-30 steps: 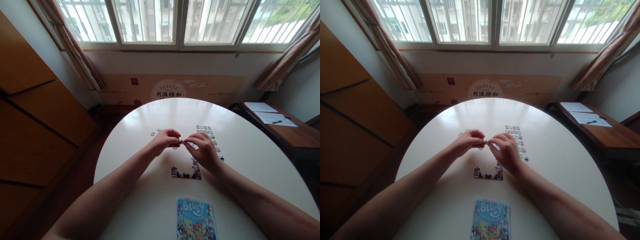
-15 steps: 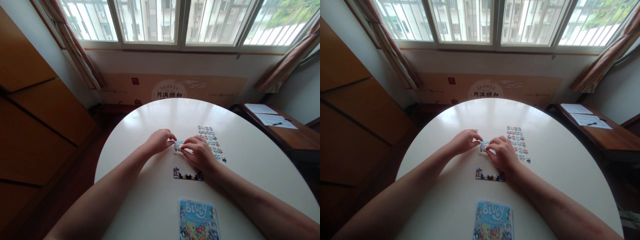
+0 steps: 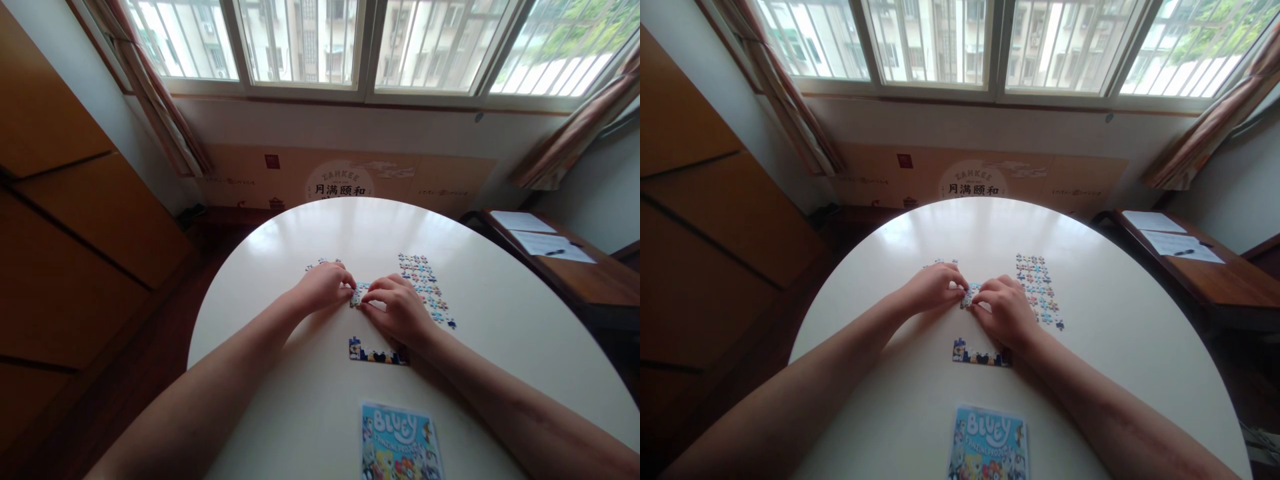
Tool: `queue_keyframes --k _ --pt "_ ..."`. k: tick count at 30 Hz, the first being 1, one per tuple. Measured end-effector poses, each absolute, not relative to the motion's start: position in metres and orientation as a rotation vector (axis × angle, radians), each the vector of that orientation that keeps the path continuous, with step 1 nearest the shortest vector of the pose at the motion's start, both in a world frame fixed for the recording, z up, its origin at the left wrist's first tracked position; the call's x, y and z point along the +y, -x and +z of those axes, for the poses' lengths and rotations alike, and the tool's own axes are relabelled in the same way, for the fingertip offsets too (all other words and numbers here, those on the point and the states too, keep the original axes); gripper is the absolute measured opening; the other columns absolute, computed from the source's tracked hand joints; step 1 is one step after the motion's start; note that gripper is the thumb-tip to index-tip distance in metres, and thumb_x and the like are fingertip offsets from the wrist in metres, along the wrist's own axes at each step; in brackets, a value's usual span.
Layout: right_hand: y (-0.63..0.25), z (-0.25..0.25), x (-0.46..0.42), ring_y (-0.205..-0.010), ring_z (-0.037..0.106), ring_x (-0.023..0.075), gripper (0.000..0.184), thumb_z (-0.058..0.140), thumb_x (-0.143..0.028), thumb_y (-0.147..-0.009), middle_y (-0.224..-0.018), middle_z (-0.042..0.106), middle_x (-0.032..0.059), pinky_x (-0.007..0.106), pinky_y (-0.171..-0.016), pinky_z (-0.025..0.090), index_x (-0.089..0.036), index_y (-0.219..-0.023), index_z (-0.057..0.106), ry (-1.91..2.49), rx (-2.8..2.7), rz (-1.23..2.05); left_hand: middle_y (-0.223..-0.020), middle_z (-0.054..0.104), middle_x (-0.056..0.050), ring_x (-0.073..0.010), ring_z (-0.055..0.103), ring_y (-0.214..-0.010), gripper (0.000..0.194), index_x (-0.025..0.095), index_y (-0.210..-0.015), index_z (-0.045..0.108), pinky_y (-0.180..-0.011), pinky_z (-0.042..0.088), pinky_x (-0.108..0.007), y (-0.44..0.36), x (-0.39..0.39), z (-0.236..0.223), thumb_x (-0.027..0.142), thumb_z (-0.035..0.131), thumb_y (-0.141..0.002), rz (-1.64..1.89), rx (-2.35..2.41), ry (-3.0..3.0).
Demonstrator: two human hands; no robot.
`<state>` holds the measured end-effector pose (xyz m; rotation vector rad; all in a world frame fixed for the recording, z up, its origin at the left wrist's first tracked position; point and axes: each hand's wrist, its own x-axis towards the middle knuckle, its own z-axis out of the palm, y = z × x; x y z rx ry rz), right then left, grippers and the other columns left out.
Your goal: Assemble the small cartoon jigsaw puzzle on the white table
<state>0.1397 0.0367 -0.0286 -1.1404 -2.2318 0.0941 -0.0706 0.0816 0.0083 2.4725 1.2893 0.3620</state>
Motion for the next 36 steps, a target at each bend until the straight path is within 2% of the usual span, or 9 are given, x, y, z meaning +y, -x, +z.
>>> queue_keyframes --k 15,23,27,36 --pt "-0.139 -0.027 0.0339 -0.091 0.059 0.0247 0.005 0.074 -0.025 -0.084 -0.093 0.075 0.002 0.042 -0.088 0.044 -0.028 -0.083 0.078 1.153 -2.209 0.093 -0.096 0.071 -0.004 -0.0215 0.065 -0.088 0.019 0.026 -0.094 0.08 -0.07 0.047 -0.03 0.0716 0.0793 0.0117 0.034 0.072 -0.078 0.358 1.225 -2.485" --pt "-0.1399 -0.027 0.0336 -0.092 0.058 0.0246 0.017 0.069 -0.018 -0.086 -0.095 0.074 0.0022 0.041 -0.086 0.045 -0.03 -0.093 0.079 1.11 -2.266 0.061 -0.098 0.07 -0.005 -0.0216 0.064 -0.087 0.02 0.026 -0.093 0.079 -0.07 0.047 -0.03 0.0703 0.0785 0.0123 0.035 0.071 -0.078 0.336 1.269 -2.486" --pt "-0.1394 -0.0235 0.0322 -0.091 0.057 0.0253 0.017 0.066 -0.02 -0.088 -0.095 0.074 0.0015 0.042 -0.086 0.044 -0.031 -0.088 0.079 1.132 -2.322 0.026 -0.098 0.069 -0.004 -0.0208 0.063 -0.085 0.019 0.025 -0.093 0.078 -0.071 0.046 -0.03 0.0684 0.0791 0.0112 0.034 0.069 -0.079 0.317 1.263 -2.477" --pt "-0.1441 -0.0213 0.0303 -0.097 0.054 0.0283 0.019 0.062 -0.025 -0.091 -0.099 0.072 0.003 0.045 -0.085 0.04 -0.033 -0.093 0.079 1.184 -2.407 -0.037 -0.097 0.067 -0.006 -0.0194 0.061 -0.084 0.023 0.022 -0.097 0.078 -0.078 0.045 -0.03 0.0639 0.0804 0.009 0.031 0.068 -0.079 0.318 1.235 -2.504"
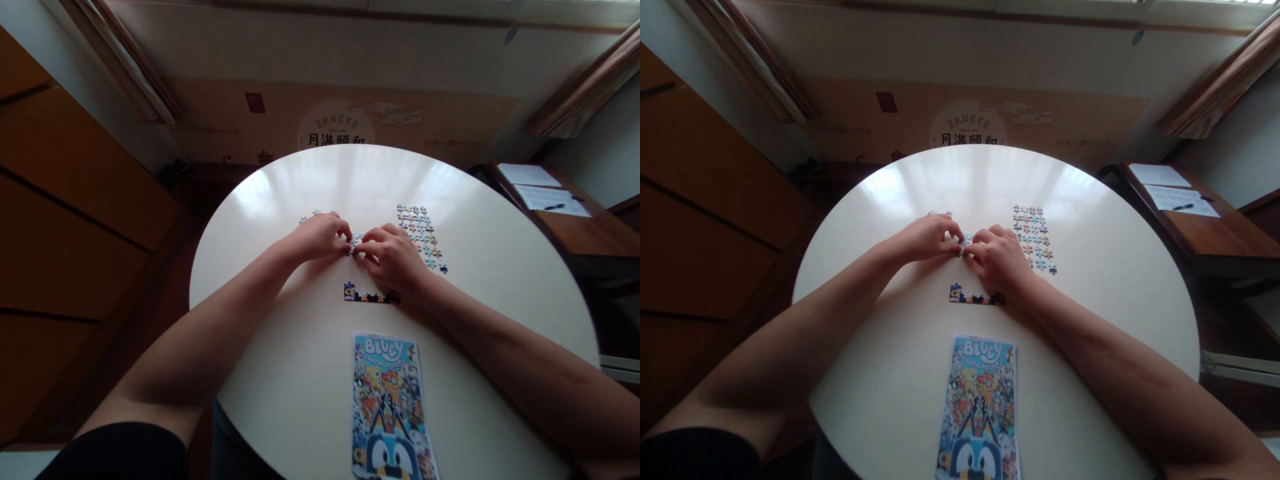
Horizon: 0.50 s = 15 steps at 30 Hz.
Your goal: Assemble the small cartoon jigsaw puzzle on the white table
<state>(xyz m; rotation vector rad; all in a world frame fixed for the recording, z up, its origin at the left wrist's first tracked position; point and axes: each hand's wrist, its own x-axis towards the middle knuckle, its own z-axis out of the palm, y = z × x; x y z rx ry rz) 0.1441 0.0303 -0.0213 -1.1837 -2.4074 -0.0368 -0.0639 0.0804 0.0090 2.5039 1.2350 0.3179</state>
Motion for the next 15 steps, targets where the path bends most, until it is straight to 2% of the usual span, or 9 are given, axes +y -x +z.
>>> queue_keyframes --k 8,15 --pt "-0.1453 -0.0227 0.0291 -0.096 0.056 0.0275 0.021 0.059 -0.024 -0.092 -0.099 0.073 0.0027 0.044 -0.086 0.042 -0.031 -0.092 0.079 1.156 -2.398 0.011 -0.099 0.066 -0.007 -0.0188 0.06 -0.082 0.025 0.021 -0.098 0.078 -0.077 0.046 -0.031 0.0662 0.0808 0.0096 0.035 0.069 -0.08 0.315 1.18 -2.508" --pt "-0.1421 -0.0213 0.0289 -0.096 0.058 0.0266 0.02 0.06 -0.022 -0.092 -0.097 0.074 0.0036 0.043 -0.086 0.043 -0.028 -0.092 0.079 1.115 -2.398 0.065 -0.098 0.066 -0.006 -0.0201 0.061 -0.087 0.021 0.022 -0.097 0.077 -0.077 0.046 -0.031 0.0677 0.081 0.0115 0.031 0.068 -0.08 0.303 1.216 -2.508"
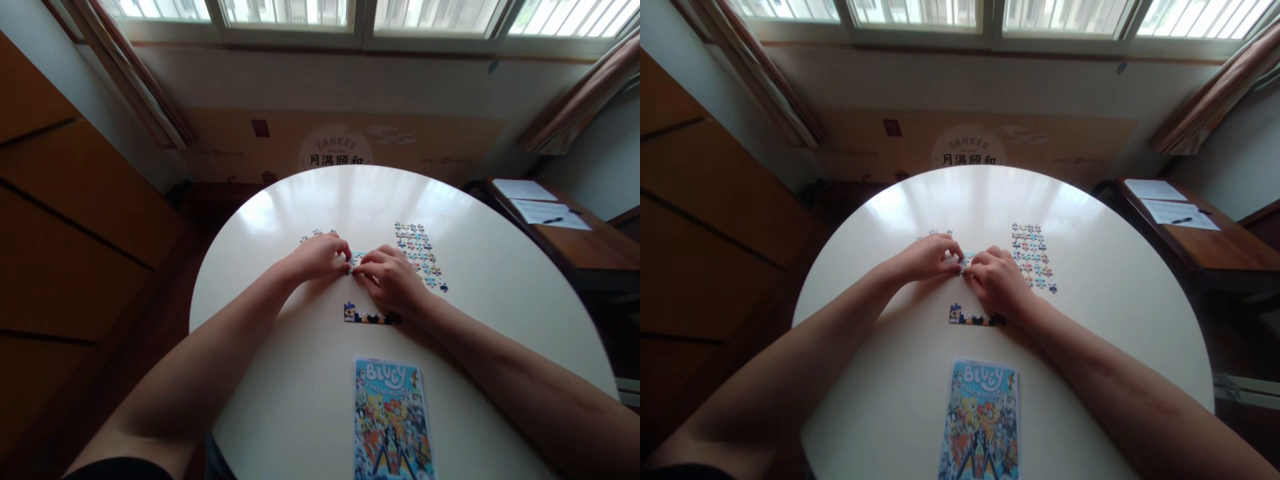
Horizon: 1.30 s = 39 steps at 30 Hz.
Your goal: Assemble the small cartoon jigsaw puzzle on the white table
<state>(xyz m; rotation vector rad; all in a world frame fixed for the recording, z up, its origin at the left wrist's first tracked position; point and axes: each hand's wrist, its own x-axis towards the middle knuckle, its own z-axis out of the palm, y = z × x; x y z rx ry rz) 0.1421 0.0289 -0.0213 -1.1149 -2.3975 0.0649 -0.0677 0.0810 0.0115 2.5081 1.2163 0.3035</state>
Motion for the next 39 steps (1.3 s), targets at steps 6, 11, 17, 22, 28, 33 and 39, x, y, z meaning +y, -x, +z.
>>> queue_keyframes --k 6,11,17,22,28,33,39 --pt "-0.139 -0.024 0.031 -0.094 0.059 0.0247 0.021 0.06 -0.017 -0.09 -0.095 0.073 0.0042 0.041 -0.086 0.046 -0.026 -0.095 0.077 1.054 -2.329 0.092 -0.099 0.069 -0.005 -0.0205 0.063 -0.086 0.018 0.024 -0.096 0.076 -0.072 0.047 -0.03 0.071 0.077 0.011 0.034 0.069 -0.082 0.335 1.219 -2.534" --pt "-0.144 -0.024 0.031 -0.092 0.059 0.025 0.028 0.058 -0.008 -0.085 -0.094 0.073 0.0048 0.041 -0.084 0.047 -0.024 -0.098 0.076 0.976 -2.194 0.065 -0.089 0.072 -0.003 -0.0162 0.062 -0.073 0.017 0.021 -0.091 0.075 -0.068 0.047 -0.028 0.083 0.084 0.021 0.029 0.06 -0.09 0.728 1.333 -2.503" --pt "-0.148 -0.019 0.031 -0.088 0.06 0.0243 0.027 0.058 -0.009 -0.088 -0.088 0.072 0.0035 0.042 -0.083 0.047 -0.027 -0.097 0.076 0.913 -2.063 0.031 -0.086 0.074 -0.005 -0.0187 0.064 -0.076 0.022 0.021 -0.09 0.074 -0.074 0.049 -0.031 0.126 0.107 0.031 0.031 0.055 -0.092 1.045 1.935 -2.29" --pt "-0.148 -0.019 0.03 -0.086 0.059 0.0242 0.027 0.059 -0.009 -0.087 -0.086 0.071 0.0036 0.042 -0.08 0.047 -0.028 -0.097 0.075 0.889 -2.029 0.034 -0.092 0.077 -0.006 -0.0241 0.068 -0.084 0.019 0.023 -0.086 0.077 -0.067 0.049 -0.031 0.146 0.114 0.026 0.028 0.059 -0.086 0.581 2.13 -2.223" --pt "-0.147 -0.016 0.028 -0.084 0.059 0.0237 0.027 0.059 -0.008 -0.086 -0.084 0.071 0.0028 0.041 -0.079 0.047 -0.028 -0.094 0.075 0.866 -2.017 0.041 -0.105 0.076 -0.007 -0.0227 0.069 -0.088 0.026 0.023 -0.103 0.077 -0.069 0.049 -0.027 0.142 0.109 0.024 0.027 0.066 -0.08 0.301 1.915 -2.298" --pt "-0.147 -0.017 0.029 -0.083 0.058 0.0226 0.024 0.06 -0.007 -0.085 -0.083 0.07 0.0029 0.04 -0.078 0.048 -0.026 -0.091 0.073 0.823 -2.015 0.013 -0.107 0.075 -0.005 -0.0223 0.067 -0.092 0.026 0.026 -0.1 0.079 -0.07 0.047 -0.026 0.134 0.105 0.031 0.026 0.064 -0.079 0.105 1.877 -2.335" --pt "-0.15 -0.017 0.029 -0.083 0.058 0.0223 0.024 0.06 -0.008 -0.085 -0.084 0.069 0.0027 0.039 -0.08 0.049 -0.027 -0.09 0.074 0.826 -2.041 0.013 -0.109 0.073 -0.005 -0.0213 0.066 -0.089 0.029 0.025 -0.103 0.078 -0.07 0.046 -0.026 0.128 0.104 0.037 0.027 0.066 -0.077 -0.041 1.837 -2.312"
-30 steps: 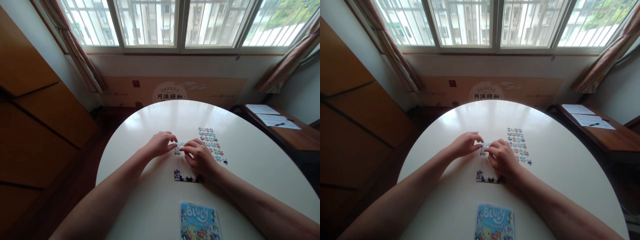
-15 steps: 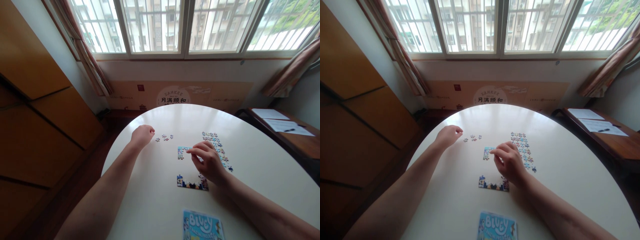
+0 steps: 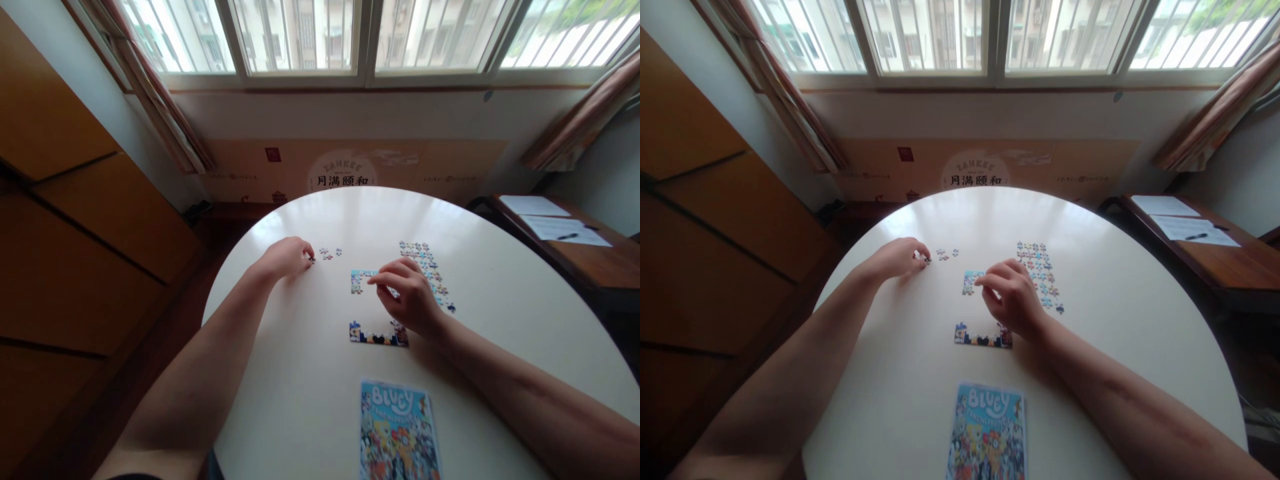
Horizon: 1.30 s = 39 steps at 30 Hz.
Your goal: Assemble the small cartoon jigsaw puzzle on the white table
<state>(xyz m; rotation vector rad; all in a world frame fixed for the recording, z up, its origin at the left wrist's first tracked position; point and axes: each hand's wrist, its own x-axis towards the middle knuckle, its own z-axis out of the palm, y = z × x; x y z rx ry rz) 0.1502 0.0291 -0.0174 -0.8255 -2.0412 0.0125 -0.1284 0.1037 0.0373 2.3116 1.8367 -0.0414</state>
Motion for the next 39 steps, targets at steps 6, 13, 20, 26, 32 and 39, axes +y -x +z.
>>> queue_keyframes --k 6,13,20,26,32,39 --pt "-0.153 -0.02 0.031 -0.085 0.059 0.0222 0.024 0.06 -0.01 -0.085 -0.086 0.07 0.0022 0.041 -0.084 0.049 -0.028 -0.087 0.075 0.868 -2.058 0.046 -0.107 0.072 -0.006 -0.0226 0.066 -0.087 0.035 0.021 -0.103 0.074 -0.069 0.046 -0.027 0.135 0.11 0.032 0.029 0.07 -0.069 -0.055 1.719 -2.295" --pt "-0.154 -0.022 0.033 -0.087 0.062 0.0233 0.023 0.061 -0.009 -0.084 -0.086 0.073 0.0024 0.042 -0.084 0.048 -0.027 -0.087 0.076 0.924 -2.063 -0.004 -0.086 0.074 -0.005 -0.0167 0.065 -0.072 0.016 0.017 -0.087 0.07 -0.065 0.047 -0.028 0.125 0.106 0.036 0.025 0.07 -0.073 0.259 1.417 -2.063" --pt "-0.151 -0.022 0.035 -0.09 0.064 0.0228 0.011 0.067 -0.022 -0.09 -0.093 0.077 0.0003 0.041 -0.083 0.047 -0.027 -0.094 0.075 0.887 -2.13 -0.031 -0.086 0.076 -0.007 -0.0171 0.068 -0.073 0.024 0.016 -0.097 0.072 -0.051 0.037 -0.023 0.08 0.083 0.038 0.025 0.073 -0.075 0.328 1.2 -1.688" --pt "-0.15 -0.023 0.037 -0.091 0.068 0.0208 0.006 0.07 -0.027 -0.09 -0.098 0.078 -0.0035 0.038 -0.08 0.045 -0.029 -0.092 0.075 0.792 -2.195 -0.011 -0.086 0.075 -0.007 -0.0154 0.067 -0.071 0.032 0.017 -0.101 0.073 -0.05 0.034 -0.022 0.072 0.083 0.029 0.033 0.076 -0.074 0.235 1.149 -1.634" --pt "-0.146 -0.022 0.034 -0.086 0.069 0.019 0.009 0.068 -0.026 -0.091 -0.095 0.079 -0.0047 0.036 -0.077 0.044 -0.029 -0.088 0.075 0.792 -2.232 -0.004 -0.085 0.075 -0.006 -0.0167 0.069 -0.072 0.035 0.018 -0.101 0.071 -0.049 0.035 -0.021 0.072 0.083 0.025 0.033 0.078 -0.07 0.228 1.162 -1.566" --pt "-0.15 -0.025 0.036 -0.082 0.066 0.0192 0.012 0.066 -0.023 -0.09 -0.094 0.079 -0.0041 0.036 -0.075 0.043 -0.029 -0.087 0.076 0.818 -2.281 -0.013 -0.082 0.073 -0.005 -0.0139 0.064 -0.063 0.022 0.017 -0.09 0.072 -0.053 0.041 -0.024 0.076 0.085 0.025 0.028 0.074 -0.071 0.282 1.284 -1.733"
